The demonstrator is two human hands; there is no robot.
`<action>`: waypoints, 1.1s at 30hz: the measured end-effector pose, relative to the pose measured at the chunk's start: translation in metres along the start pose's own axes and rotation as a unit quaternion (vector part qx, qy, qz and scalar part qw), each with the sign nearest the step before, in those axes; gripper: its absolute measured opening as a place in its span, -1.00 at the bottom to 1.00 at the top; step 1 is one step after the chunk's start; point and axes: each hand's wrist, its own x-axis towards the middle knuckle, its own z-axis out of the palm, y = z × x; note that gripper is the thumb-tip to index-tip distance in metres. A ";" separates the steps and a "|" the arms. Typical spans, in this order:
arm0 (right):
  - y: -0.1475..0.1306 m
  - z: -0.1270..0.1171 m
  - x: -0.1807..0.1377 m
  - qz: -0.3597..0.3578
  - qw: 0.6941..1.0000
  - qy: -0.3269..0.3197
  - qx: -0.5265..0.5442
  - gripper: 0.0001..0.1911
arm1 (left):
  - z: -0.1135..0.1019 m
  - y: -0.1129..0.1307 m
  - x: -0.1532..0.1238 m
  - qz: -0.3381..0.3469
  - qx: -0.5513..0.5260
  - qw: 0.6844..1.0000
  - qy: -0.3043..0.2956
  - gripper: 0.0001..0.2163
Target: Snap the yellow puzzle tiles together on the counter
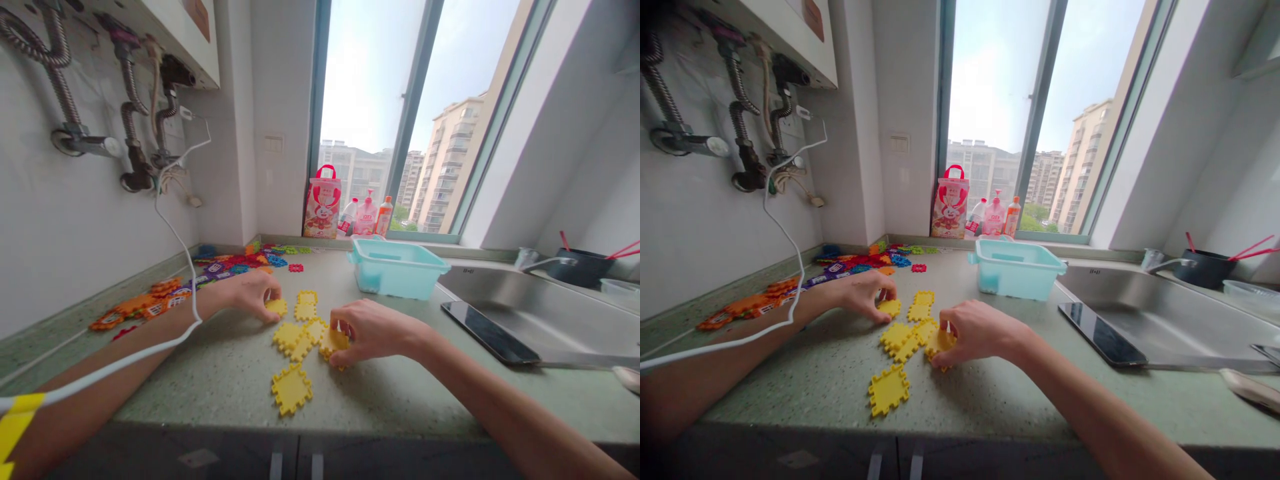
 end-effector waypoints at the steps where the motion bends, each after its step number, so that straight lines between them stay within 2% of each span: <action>1: 0.002 0.001 0.001 0.002 1.000 0.004 0.006 -0.51 | 0.001 0.001 0.000 0.006 0.009 1.000 0.007 -0.67; 5: 0.026 0.006 0.006 -0.005 0.999 0.049 0.001 -0.69 | 0.004 0.002 0.000 0.032 0.027 0.998 0.041 -0.69; 8: 0.050 0.010 0.011 -0.007 0.997 0.073 -0.006 -0.74 | 0.008 0.002 0.000 0.034 0.024 0.997 0.060 -0.70; 13: 0.069 0.029 0.027 0.007 0.992 0.124 0.023 -0.65 | 0.016 -0.001 0.004 0.043 0.002 0.991 0.126 -0.70; 17: 0.074 0.051 0.054 0.030 0.976 0.210 0.050 -0.64 | 0.026 -0.004 0.009 0.029 -0.011 0.981 0.190 -0.66; 20: 0.079 0.057 0.078 0.048 0.973 0.223 0.029 -0.63 | 0.036 0.001 0.011 0.032 -0.017 0.973 0.228 -0.67; 23: 0.084 0.056 0.097 0.060 0.970 0.233 0.020 -0.63 | 0.046 0.009 0.011 0.036 -0.041 0.970 0.236 -0.64; 26: 0.087 0.056 0.106 0.057 0.969 0.239 0.023 -0.62 | 0.051 0.013 0.014 0.009 -0.058 0.970 0.235 -0.63; 29: 0.087 0.054 0.103 0.048 0.971 0.233 0.011 -0.61 | 0.048 0.012 0.021 -0.011 -0.032 0.977 0.212 -0.62; 33: 0.085 0.046 0.093 0.039 0.979 0.202 -0.012 -0.61 | 0.042 0.011 0.032 0.012 0.023 0.984 0.173 -0.62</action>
